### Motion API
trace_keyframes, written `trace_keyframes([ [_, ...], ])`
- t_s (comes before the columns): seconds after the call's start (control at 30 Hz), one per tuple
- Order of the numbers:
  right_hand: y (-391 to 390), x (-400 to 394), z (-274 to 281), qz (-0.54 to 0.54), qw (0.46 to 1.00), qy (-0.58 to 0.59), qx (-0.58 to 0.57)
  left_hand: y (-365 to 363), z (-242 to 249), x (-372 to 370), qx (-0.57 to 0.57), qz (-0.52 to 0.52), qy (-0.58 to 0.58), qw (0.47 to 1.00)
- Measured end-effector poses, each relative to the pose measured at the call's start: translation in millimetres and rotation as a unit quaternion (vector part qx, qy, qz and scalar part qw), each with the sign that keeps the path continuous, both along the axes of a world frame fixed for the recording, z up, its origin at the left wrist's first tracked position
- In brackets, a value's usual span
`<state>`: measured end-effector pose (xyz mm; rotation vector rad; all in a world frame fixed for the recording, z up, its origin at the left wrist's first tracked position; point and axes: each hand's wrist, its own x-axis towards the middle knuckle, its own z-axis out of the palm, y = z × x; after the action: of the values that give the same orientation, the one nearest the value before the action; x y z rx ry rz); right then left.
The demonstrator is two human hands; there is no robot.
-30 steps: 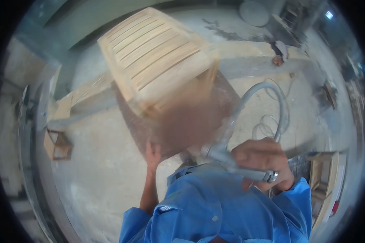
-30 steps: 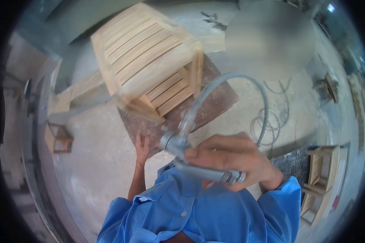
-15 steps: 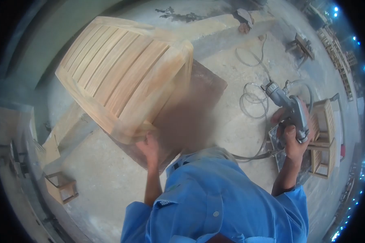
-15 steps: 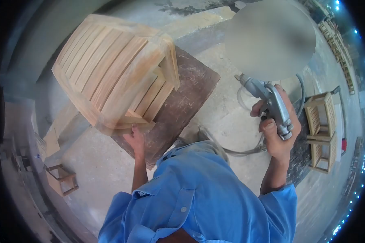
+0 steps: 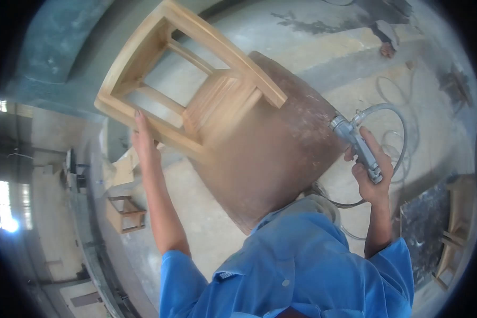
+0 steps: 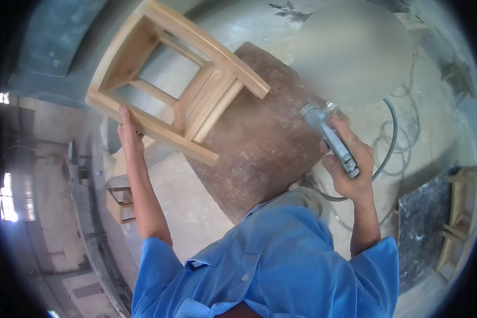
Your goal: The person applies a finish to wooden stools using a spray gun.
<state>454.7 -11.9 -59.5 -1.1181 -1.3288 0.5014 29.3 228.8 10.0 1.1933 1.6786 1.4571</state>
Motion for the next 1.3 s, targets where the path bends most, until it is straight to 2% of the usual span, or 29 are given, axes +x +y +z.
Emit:
trace_keyframes([
  [0.07, 19.4, -1.1, -5.9, 0.029, 0.999, 0.023, 0.002, 35.8, 24.6, -12.8, -0.046, 0.029, 0.023, 0.998],
  [0.2, 52.0, -0.9, 4.0, 0.065, 0.997, 0.011, 0.037, 94.3, 39.2, -54.0, -0.073, 0.007, 0.004, 0.997],
  [0.33, 70.3, -7.6, -0.1, 0.077, 0.994, -0.009, 0.081, 109.6, 47.1, -66.9, -0.122, -0.015, 0.009, 0.992],
  [0.47, 83.8, -38.5, 8.2, 0.229, 0.97, 0.0, 0.084, 123.3, 59.1, -78.2, -0.184, -0.016, 0.046, 0.982],
  [0.57, 77.2, -63.0, 3.5, 0.269, 0.958, 0.019, 0.1, 119.5, 64.8, -70.6, -0.208, -0.007, 0.052, 0.977],
  [0.77, 89.7, -62.7, -9.2, 0.225, 0.973, -0.036, 0.03, 124.9, 64.4, -58.6, -0.188, 0.061, 0.07, 0.978],
  [0.87, 90.0, -56.3, -32.0, 0.185, 0.982, -0.034, -0.004, 121.6, 44.0, -52.3, -0.122, 0.079, 0.143, 0.979],
  [0.97, 101.1, -51.4, -57.7, 0.121, 0.99, -0.066, -0.028, 137.7, 33.9, -66.0, -0.054, 0.09, 0.121, 0.987],
  [1.07, 131.4, -59.7, -80.8, 0.08, 0.994, -0.064, -0.031, 137.3, 29.8, -65.8, -0.015, 0.092, 0.178, 0.98],
  [1.3, 217.3, -105.6, -130.6, 0.031, 0.991, -0.082, -0.104, 130.5, 26.1, -55.4, 0.035, 0.062, 0.197, 0.978],
])
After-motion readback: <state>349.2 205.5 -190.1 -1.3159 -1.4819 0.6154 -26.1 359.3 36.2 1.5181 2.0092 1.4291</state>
